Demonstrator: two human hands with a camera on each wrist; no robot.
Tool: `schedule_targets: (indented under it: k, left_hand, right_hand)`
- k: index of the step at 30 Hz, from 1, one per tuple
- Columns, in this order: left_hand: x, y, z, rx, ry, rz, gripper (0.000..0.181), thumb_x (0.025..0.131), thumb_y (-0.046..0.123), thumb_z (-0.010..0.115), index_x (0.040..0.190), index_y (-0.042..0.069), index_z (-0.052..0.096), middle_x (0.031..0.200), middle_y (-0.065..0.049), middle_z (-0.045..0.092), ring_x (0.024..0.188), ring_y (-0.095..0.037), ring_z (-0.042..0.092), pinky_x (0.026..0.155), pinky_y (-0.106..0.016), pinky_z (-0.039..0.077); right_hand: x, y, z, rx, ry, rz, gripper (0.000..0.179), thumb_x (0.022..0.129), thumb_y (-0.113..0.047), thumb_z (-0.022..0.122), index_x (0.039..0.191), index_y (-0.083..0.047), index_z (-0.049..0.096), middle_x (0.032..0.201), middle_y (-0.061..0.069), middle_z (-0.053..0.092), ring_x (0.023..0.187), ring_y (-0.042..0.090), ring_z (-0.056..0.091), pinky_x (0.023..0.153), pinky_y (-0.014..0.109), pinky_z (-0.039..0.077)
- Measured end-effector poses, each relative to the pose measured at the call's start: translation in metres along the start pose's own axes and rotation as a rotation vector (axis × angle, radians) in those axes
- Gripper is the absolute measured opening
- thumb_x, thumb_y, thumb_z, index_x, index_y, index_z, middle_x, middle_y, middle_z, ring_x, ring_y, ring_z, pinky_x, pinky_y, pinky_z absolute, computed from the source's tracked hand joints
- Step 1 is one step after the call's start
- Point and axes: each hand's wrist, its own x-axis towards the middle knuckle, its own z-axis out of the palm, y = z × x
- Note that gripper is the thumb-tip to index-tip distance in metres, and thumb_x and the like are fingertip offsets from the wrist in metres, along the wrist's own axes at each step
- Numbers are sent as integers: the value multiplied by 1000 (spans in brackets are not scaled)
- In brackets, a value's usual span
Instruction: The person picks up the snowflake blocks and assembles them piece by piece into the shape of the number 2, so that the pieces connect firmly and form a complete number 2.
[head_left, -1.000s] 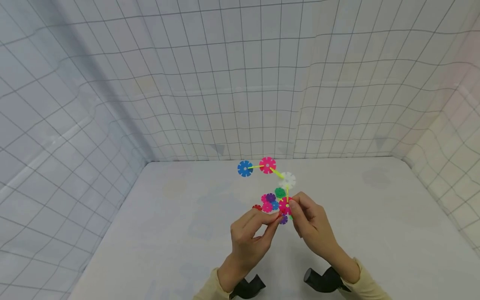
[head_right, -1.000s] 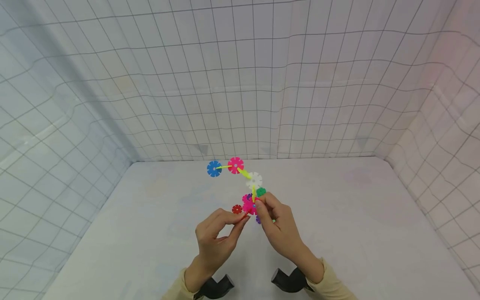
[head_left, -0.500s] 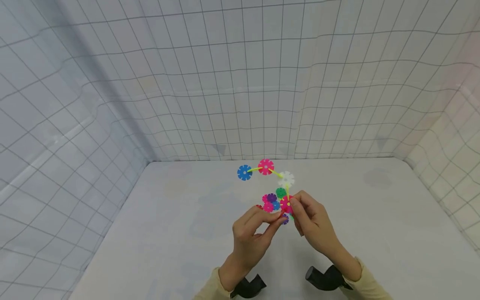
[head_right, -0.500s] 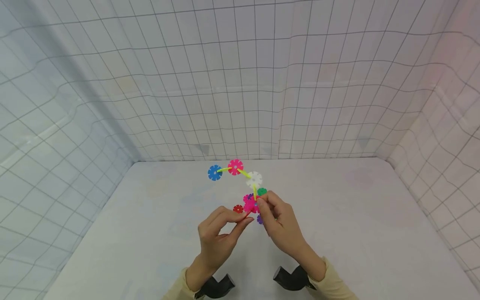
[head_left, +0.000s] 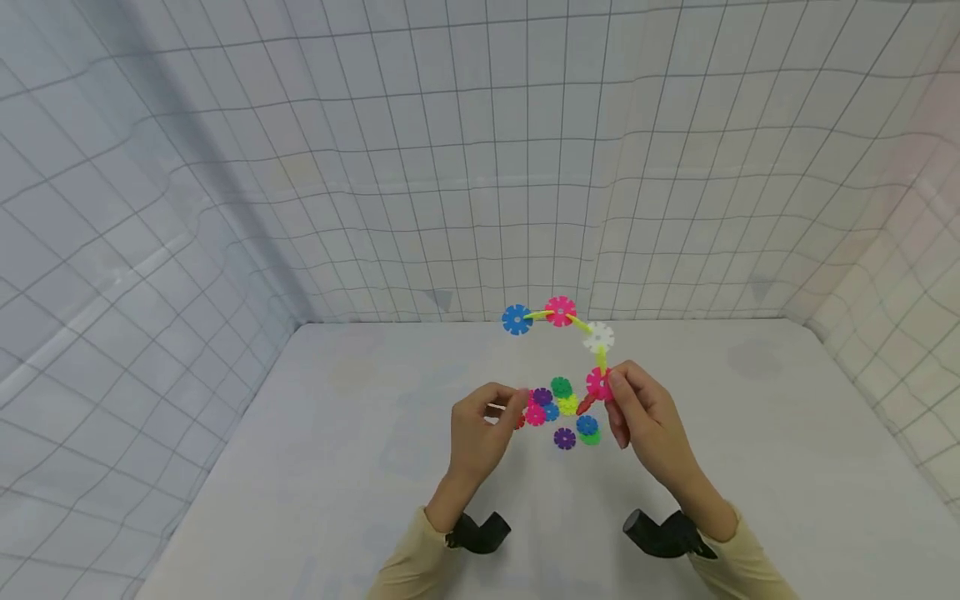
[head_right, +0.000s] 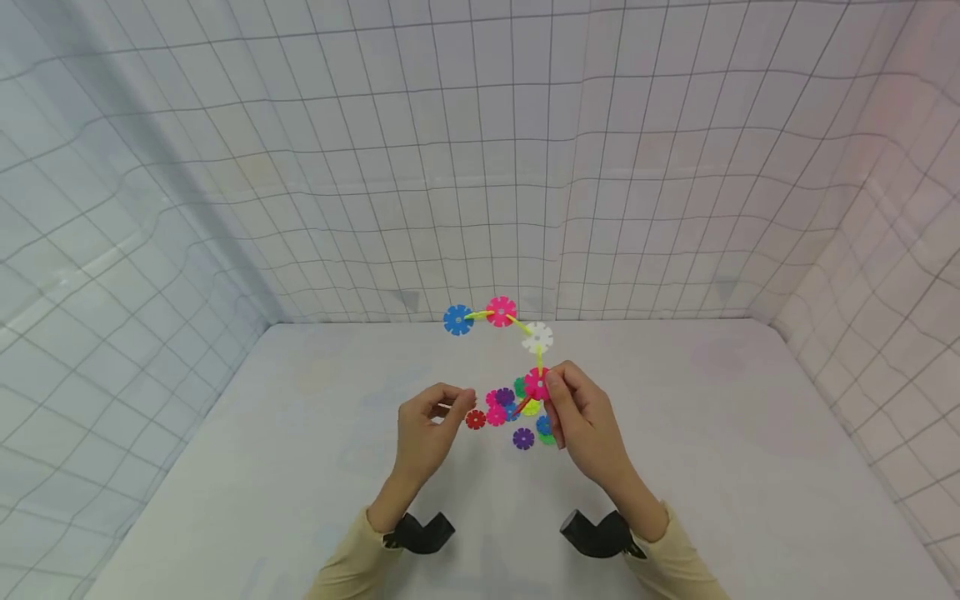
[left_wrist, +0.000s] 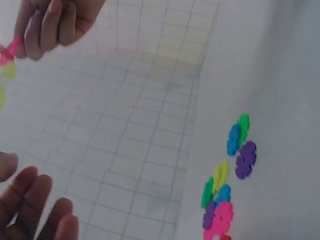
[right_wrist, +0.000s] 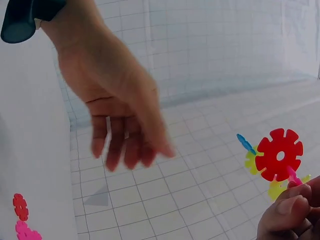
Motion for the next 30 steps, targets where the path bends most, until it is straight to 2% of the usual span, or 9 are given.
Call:
schedule_targets:
  k: [2,5,8,10,13,16,18,22,30]
  left_hand:
    - [-1,-13,-1,66,-46,-148,12,89,20,68,85,9,70,74,4,66,69,-10,61,62,-26,53]
    - [-5,-32,-2,169,-149,-336,16,90,24,67,90,9,71,81,4,67,78,-14,61,67,-29,52]
    - [-13,-47,-2,255,-260,-449,17,89,26,68,94,10,72,88,1,67,83,-17,59,72,-32,49]
    - [-18,-54,-1,303,-331,-468,22,88,26,69,99,8,72,92,-2,66,86,-19,57,75,-35,47]
    - [-24,-60,2,380,-422,-462,36,87,30,70,113,5,67,100,-7,62,90,-22,51,76,-36,43]
    - [-28,-64,5,447,-469,-433,47,87,34,69,123,5,61,104,-10,56,93,-23,45,75,-37,41]
    - [-30,-66,6,476,-464,-412,47,86,33,70,122,6,61,102,-10,54,91,-23,42,73,-36,40]
    - [-35,-69,10,497,-404,-381,35,84,29,72,112,8,65,98,-8,52,89,-23,42,74,-36,40]
    - [-38,-73,14,473,-332,-409,27,81,26,76,102,11,66,95,-4,52,88,-21,43,74,-35,40]
  right_hand:
    - [1,0,-3,9,2,1,18,102,-2,37,89,-1,51,59,4,42,41,16,41,33,31,36]
    - [2,0,-6,17,3,7,19,102,-2,37,89,0,50,59,4,42,41,16,40,33,31,35]
    - [3,1,-8,29,0,17,19,102,-3,37,89,-1,50,59,5,41,41,17,40,33,30,35]
    - [3,1,-9,46,-10,20,19,102,-3,36,90,0,50,59,5,41,41,17,40,33,29,35]
    - [3,0,-12,85,-34,8,18,102,-2,36,89,1,48,60,5,41,41,17,40,33,30,34]
    - [3,-3,-14,117,-53,-2,17,102,-1,35,89,1,45,61,5,41,41,17,40,33,30,33]
    - [3,-5,-14,137,-60,-2,16,102,-1,35,89,1,44,62,5,41,42,17,40,33,31,33]
    - [3,-9,-14,201,-87,-12,17,102,0,33,88,2,42,62,5,39,41,17,38,32,32,31]
    - [0,-21,-18,401,-189,-12,20,103,0,28,91,-3,44,63,7,35,43,20,34,34,33,26]
